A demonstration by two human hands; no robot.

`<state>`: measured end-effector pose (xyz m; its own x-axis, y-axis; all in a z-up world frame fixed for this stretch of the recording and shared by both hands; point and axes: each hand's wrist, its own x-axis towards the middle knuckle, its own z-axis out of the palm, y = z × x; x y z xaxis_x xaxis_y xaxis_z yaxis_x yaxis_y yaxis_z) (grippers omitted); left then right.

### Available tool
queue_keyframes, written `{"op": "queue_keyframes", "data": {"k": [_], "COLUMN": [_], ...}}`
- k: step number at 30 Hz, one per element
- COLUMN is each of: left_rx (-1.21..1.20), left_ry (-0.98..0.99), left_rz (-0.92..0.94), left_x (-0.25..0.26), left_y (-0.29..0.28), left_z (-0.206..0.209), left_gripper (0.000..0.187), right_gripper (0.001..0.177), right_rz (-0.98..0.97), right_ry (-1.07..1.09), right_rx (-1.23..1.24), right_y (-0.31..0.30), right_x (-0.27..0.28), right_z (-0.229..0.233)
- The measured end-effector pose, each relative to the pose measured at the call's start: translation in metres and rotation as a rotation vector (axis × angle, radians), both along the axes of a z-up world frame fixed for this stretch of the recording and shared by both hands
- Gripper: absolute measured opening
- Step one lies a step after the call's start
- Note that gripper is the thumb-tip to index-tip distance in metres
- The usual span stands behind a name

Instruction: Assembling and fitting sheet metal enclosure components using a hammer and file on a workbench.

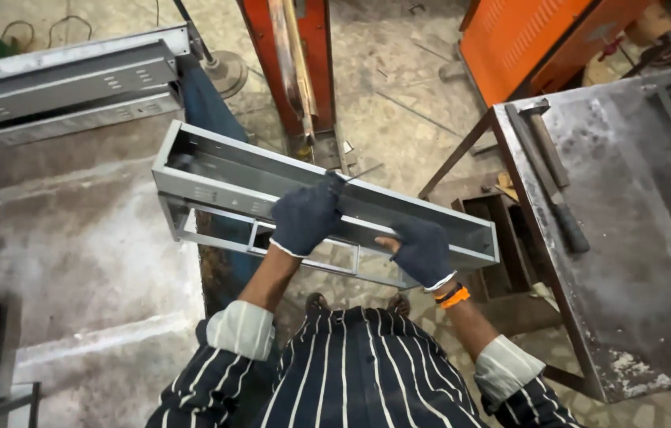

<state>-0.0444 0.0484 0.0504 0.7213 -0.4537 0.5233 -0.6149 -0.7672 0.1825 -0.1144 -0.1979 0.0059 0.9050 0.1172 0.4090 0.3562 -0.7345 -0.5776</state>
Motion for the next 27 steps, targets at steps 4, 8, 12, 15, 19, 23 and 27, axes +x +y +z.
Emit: {"op": "queue_keyframes", "data": {"k": [4,8,12,15,19,23,27], "left_rx": [-0.051,-0.253,-0.156,-0.02,-0.416,-0.706,-0.707], "left_ry": [-0.037,-0.002,0.118,0.145,-0.177,-0.344,0.372], "left_rz": [0.064,0.086,0.15,0.113,-0.051,0.408,0.409], "left_x": [-0.01,-0.017,-0.021,-0.024,-0.038,-0.021,0.021], "left_y": [-0.037,-0.08,-0.094,-0.074,-0.022,0.039,0.081], "left_z": [-0.01,-0.019,-0.013,0.018,0.092,0.08,0.063], "left_gripper": [0.042,0.038,0.035,0.031,0.032,0.018,0.032], "right_gripper": [0.031,0.034,0.017,0.026,0.037,0.047,0.039], "right_rz": [0.043,0.155,0.064,0.073,-0.004,0.028,0.082], "right_ry": [0.213,0.034,0.167,0.155,0.15,0.115,0.202], "right_rx": [-0.09,0.052,0.049,0.225,0.021,0.213,0.294], "right_y": [0.008,0.029,0.019,0.014,-0.002,-0.032,-0.052], "right_x": [0.009,0.02,0.027,0.022,0.022,0.022,0.024], "right_z": [0.039,0.006,-0.03,0.007,0.03,0.016,-0.005]}}
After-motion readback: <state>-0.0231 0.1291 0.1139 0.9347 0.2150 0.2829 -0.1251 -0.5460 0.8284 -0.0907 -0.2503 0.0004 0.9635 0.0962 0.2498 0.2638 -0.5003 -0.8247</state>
